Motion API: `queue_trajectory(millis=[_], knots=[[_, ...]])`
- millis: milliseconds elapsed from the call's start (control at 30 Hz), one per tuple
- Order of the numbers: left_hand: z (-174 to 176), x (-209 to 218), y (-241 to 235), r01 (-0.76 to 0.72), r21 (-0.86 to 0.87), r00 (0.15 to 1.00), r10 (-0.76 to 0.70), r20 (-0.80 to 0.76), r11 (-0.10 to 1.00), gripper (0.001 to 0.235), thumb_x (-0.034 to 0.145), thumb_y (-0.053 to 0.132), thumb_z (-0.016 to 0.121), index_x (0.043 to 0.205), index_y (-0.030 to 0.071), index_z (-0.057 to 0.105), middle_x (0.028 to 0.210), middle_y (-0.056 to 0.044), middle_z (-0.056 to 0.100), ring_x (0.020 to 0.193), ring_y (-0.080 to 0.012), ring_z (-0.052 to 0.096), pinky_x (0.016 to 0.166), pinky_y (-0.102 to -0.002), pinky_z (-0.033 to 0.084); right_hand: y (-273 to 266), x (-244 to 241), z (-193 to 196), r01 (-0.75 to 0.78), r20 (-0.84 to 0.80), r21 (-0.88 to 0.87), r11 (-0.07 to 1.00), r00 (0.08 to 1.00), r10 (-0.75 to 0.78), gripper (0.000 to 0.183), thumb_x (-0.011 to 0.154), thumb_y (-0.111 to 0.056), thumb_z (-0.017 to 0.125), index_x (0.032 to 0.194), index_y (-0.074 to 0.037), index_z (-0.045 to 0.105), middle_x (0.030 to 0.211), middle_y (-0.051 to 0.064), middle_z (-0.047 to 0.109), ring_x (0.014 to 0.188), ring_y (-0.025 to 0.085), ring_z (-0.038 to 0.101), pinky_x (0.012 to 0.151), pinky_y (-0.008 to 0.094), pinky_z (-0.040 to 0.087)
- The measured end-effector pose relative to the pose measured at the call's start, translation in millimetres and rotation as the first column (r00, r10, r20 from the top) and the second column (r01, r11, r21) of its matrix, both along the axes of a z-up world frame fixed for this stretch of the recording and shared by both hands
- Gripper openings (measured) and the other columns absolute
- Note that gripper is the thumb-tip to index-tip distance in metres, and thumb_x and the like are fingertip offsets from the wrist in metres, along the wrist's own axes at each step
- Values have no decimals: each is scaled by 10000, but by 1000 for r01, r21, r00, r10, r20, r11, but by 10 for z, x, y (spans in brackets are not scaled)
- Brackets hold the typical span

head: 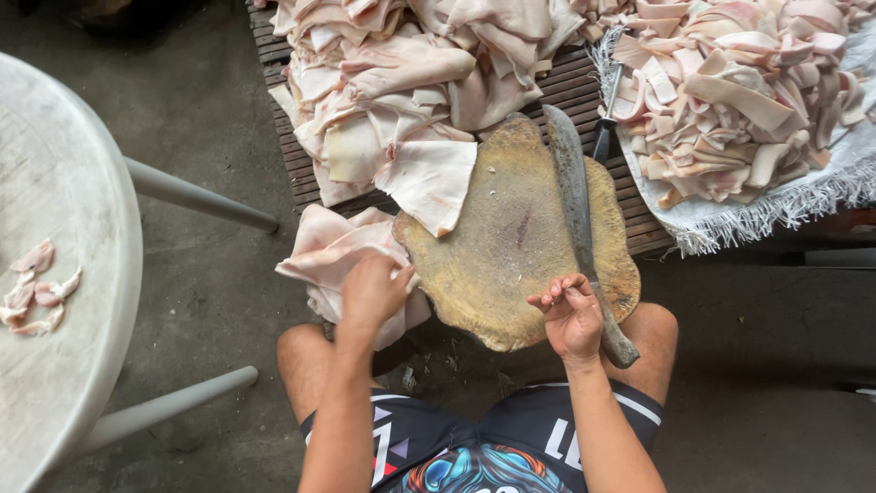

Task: The person slices large pieces of pork skin into smaller strips on a wooden cutting board using a large knife.

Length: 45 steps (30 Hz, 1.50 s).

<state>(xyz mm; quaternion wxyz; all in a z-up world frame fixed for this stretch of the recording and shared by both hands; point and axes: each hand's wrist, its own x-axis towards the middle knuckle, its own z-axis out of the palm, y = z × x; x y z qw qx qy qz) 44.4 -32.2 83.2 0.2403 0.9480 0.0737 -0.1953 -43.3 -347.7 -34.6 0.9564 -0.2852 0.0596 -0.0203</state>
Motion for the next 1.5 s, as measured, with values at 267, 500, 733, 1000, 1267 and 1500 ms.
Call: queue_trajectory(millis=[267, 500, 733, 1000, 1267, 1500], knots=[[-1099, 599, -716, 116, 247, 660, -260, 705, 962, 524, 799, 256, 742, 1266, 29, 667, 1350, -215, 628, 1262, -448, 550, 1057, -564, 387, 32, 29, -17, -8, 22, 37, 999, 1000, 7, 84, 1032, -77, 522, 1073, -58, 593, 969, 78, 603, 892, 213, 644, 949, 537, 570], [-771, 891, -548, 70, 134, 683, -145, 716, 989, 304, 928, -33, 652, 1218, 38, 710, 995, -162, 753, 922, -325, 730, 857, -403, 568, 34, 19, -39, -14, 39, 36, 999, 999, 13, 108, 1039, -77, 507, 1089, -54, 600, 962, 77, 604, 885, 204, 646, 953, 526, 573], [682, 429, -709, 248, -479, 697, 188, 692, 842, 272, 905, 26, 743, 1176, 2, 756, 992, -133, 772, 828, -179, 725, 738, -277, 567, 24, 10, -24, -8, 71, 138, 990, 997, -2, 92, 1031, -84, 518, 1082, -52, 588, 969, 72, 600, 897, 202, 636, 971, 531, 569], [123, 440, -609, -192, -938, 923, 379, -72, 290, 200, 878, 48, 798, 1056, -44, 790, 910, -52, 758, 756, -82, 659, 666, -212, 530, -16, -49, -26, 37, -17, 128, 991, 999, -35, 65, 967, -110, 522, 1009, -68, 547, 946, 54, 565, 927, 178, 601, 873, 333, 539], [-1001, 143, -293, -561, -810, 802, 356, -479, 173, 252, 988, 174, 638, 1191, 44, 711, 932, -55, 750, 736, -129, 703, 609, -254, 574, -88, -122, -29, -61, 58, 227, 972, 997, 49, 77, 959, -125, 558, 1008, -67, 544, 848, 42, 514, 706, 144, 498, 650, 296, 459], [-807, 37, -187, -630, -775, 750, 295, -592, 48, 295, 1049, 196, 494, 1270, 104, 667, 1078, -78, 746, 831, -186, 761, 686, -350, 644, -116, -69, -7, -102, 82, 248, 963, 993, 84, 82, 958, -124, 547, 1020, -71, 551, 839, 44, 514, 695, 145, 492, 647, 304, 458]])
